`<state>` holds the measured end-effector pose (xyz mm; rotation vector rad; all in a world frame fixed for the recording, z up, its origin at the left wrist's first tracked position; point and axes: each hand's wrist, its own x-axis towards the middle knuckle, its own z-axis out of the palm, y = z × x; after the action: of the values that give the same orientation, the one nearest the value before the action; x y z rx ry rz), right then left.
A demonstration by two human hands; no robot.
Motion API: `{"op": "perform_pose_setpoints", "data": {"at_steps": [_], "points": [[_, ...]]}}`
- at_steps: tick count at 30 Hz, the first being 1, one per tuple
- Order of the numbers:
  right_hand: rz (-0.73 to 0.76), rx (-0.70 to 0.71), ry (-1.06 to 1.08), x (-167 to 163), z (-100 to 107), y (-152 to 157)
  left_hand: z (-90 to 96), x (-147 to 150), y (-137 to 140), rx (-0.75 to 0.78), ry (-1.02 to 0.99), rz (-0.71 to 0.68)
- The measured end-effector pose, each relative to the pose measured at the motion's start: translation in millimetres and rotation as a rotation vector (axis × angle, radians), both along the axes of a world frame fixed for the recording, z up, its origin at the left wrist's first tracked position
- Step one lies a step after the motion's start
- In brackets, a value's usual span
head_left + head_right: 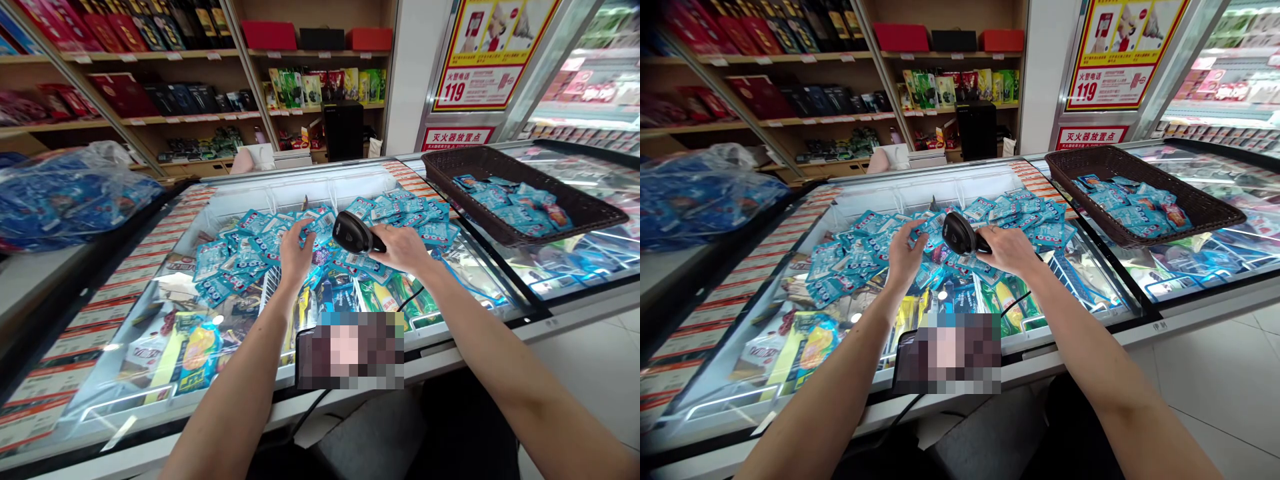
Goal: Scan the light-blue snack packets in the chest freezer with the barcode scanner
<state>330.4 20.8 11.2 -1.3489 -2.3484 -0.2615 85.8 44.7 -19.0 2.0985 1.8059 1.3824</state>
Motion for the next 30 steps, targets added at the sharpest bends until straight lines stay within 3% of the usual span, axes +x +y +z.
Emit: {"op": "perform_pose_setpoints", "data": {"at_steps": [11, 19, 21, 24, 30], "points": [[-0.031, -0.002, 0.0, 2, 0, 1, 0.9, -1, -1, 0.016, 0.037, 0.013], [-0.22, 0.059, 0.059, 7, -1, 4, -0.5, -19, -4, 0.081, 0.205, 0.341], [-0.234, 0.063, 0.059, 8, -1, 5, 1.7, -20, -8, 0.095, 0.244, 0.365], [-0.239, 0.049, 0.057, 7, -1, 5, 8.7, -13, -17, 0.084, 0.317, 0.29], [-0.242, 0.047, 0.067, 7, -1, 6, 14.9, 7, -25, -0.115, 0.445, 0.046]]}}
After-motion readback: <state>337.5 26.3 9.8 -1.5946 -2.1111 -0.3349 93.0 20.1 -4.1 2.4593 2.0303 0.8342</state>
